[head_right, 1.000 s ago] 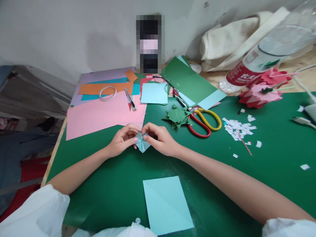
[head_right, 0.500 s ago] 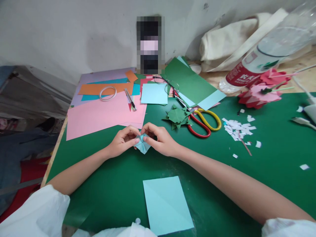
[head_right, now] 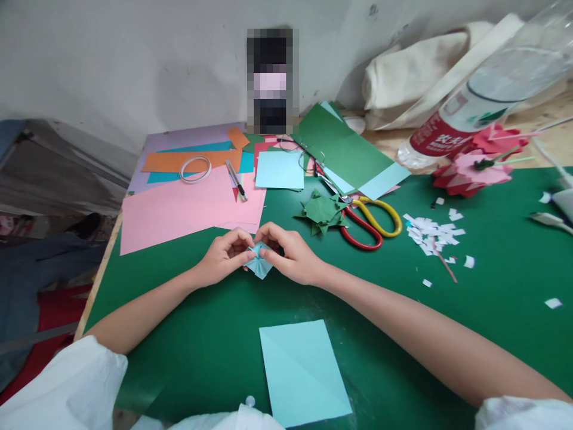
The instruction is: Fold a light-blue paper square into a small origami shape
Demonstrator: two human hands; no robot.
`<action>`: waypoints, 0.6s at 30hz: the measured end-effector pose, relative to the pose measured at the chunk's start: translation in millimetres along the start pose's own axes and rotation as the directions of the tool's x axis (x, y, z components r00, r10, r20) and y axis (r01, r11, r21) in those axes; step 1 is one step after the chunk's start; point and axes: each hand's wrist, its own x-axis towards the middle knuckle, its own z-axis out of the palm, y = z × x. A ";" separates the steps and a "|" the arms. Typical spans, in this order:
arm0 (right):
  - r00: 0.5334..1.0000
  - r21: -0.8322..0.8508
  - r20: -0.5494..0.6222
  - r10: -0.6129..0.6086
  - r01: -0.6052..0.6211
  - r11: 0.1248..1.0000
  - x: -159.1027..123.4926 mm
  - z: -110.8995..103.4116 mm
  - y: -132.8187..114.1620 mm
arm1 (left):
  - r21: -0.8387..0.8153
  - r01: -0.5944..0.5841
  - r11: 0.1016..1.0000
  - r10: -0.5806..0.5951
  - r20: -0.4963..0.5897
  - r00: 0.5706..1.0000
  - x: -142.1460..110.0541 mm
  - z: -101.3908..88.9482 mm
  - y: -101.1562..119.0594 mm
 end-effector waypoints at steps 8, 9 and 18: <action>1.000 0.004 0.004 -0.007 0.007 1.000 0.5 0.1 1.6 | -0.104 0.027 0.994 -0.026 0.009 1.000 0.9 0.3 0.0; 1.000 0.004 0.004 -0.011 0.011 1.000 0.5 0.0 1.8 | -0.117 0.028 0.993 -0.026 0.013 1.000 1.0 0.3 0.0; 1.000 -0.009 0.000 -0.022 0.022 1.000 -0.1 0.1 1.1 | -0.170 0.019 0.985 -0.015 0.023 1.000 1.3 0.6 -1.7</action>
